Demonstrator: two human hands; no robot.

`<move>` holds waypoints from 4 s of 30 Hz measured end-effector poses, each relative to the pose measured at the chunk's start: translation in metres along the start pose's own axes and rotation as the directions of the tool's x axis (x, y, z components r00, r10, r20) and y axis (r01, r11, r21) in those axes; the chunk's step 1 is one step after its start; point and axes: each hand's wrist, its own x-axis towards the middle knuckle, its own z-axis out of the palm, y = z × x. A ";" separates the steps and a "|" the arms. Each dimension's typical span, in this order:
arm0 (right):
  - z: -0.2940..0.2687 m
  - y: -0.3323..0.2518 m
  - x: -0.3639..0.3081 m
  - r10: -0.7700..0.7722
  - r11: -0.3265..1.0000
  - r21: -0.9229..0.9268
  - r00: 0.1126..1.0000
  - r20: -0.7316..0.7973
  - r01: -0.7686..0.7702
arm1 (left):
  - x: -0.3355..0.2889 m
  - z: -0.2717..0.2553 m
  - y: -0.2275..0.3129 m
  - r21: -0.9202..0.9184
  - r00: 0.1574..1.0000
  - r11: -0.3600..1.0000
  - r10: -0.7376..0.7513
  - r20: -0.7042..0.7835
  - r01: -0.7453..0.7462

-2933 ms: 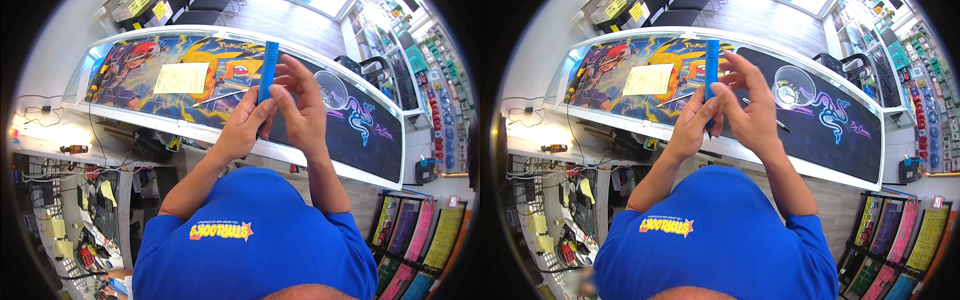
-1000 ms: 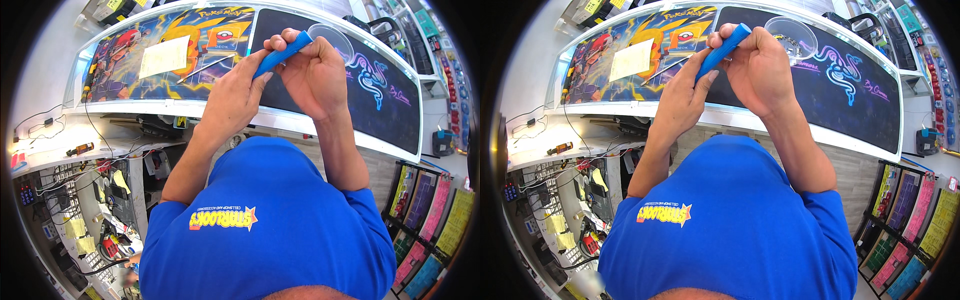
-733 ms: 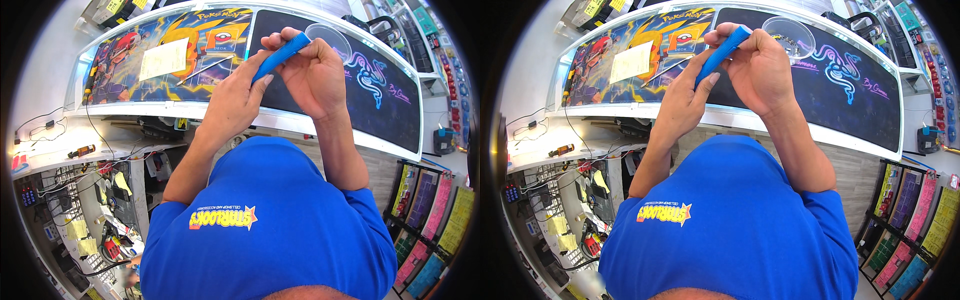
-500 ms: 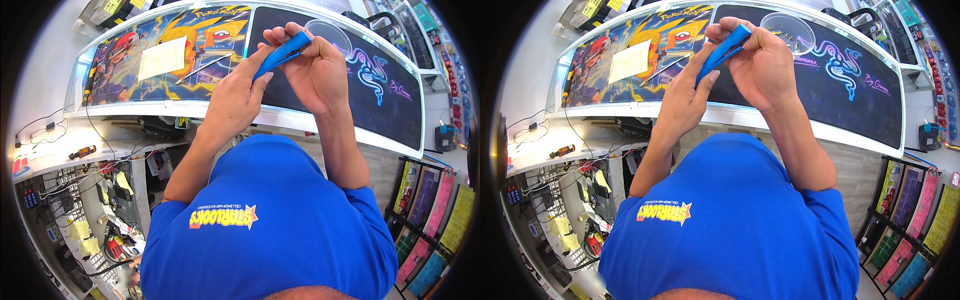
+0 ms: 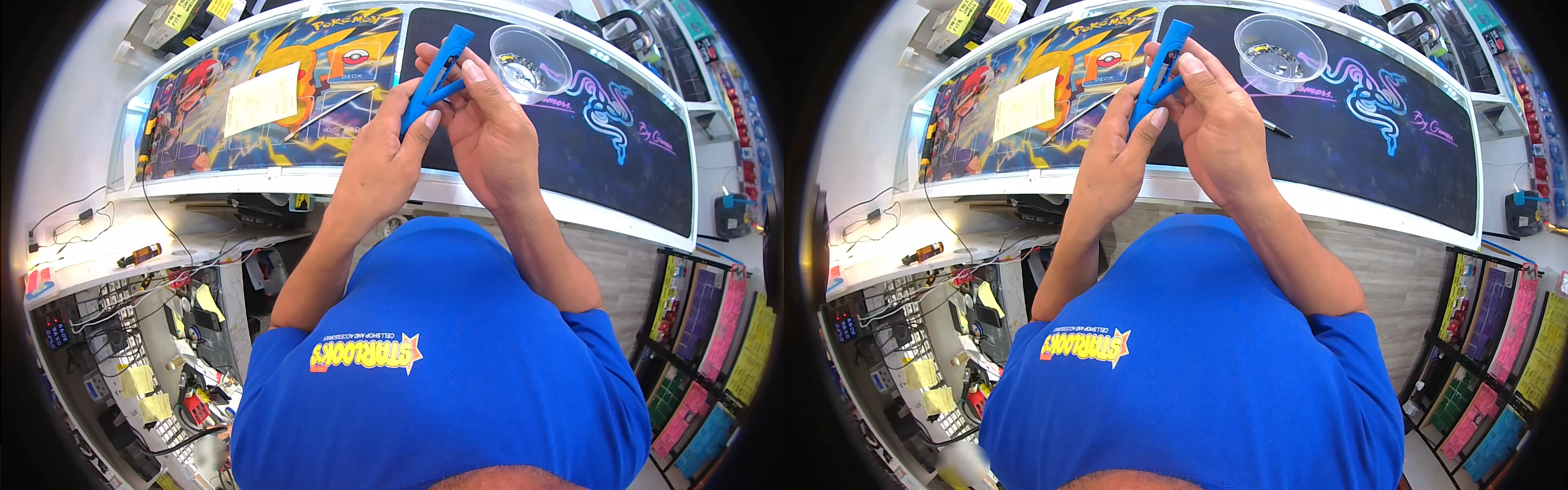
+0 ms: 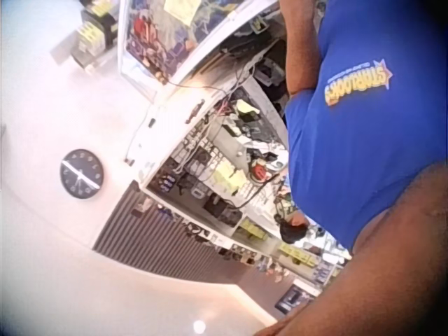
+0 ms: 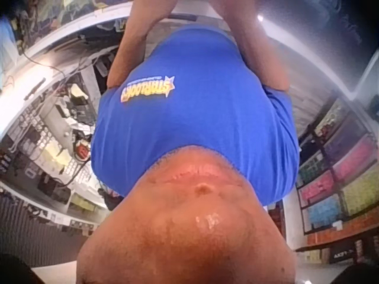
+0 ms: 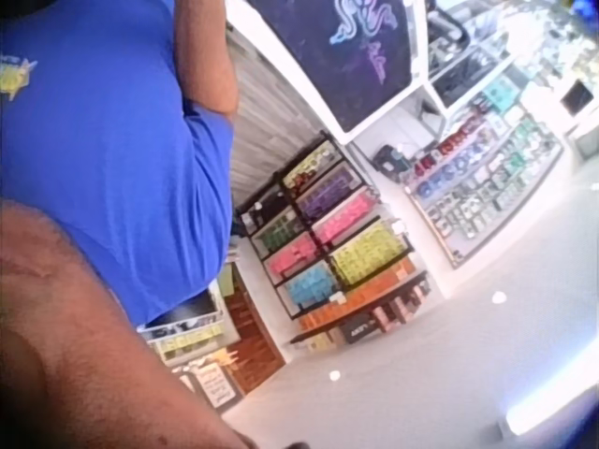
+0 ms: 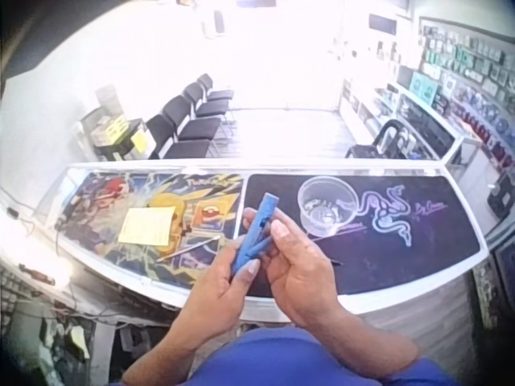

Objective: The person picks up a yellow screwdriver and a blue pen-like tool, then inserts a small metal tip into the blue tool. They place the assembled tool on the counter and later handle a smartphone and a small box, placing them on the counter.

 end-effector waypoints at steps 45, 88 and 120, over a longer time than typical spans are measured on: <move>-0.077 -0.042 -0.048 -0.236 0.908 -0.363 0.971 -0.029 0.210 | 0.002 -0.017 -0.001 -0.339 0.980 0.940 0.085 0.181 -0.019; -0.089 0.002 -0.051 -0.042 0.863 -0.504 0.999 0.011 0.041 | 0.008 -0.029 0.002 -0.999 0.990 -0.040 0.136 -0.031 -0.026; -0.086 0.002 -0.050 -0.026 0.889 -0.457 1.000 0.008 0.027 | 0.005 -0.021 0.005 -0.201 0.910 0.902 0.330 -0.252 -0.383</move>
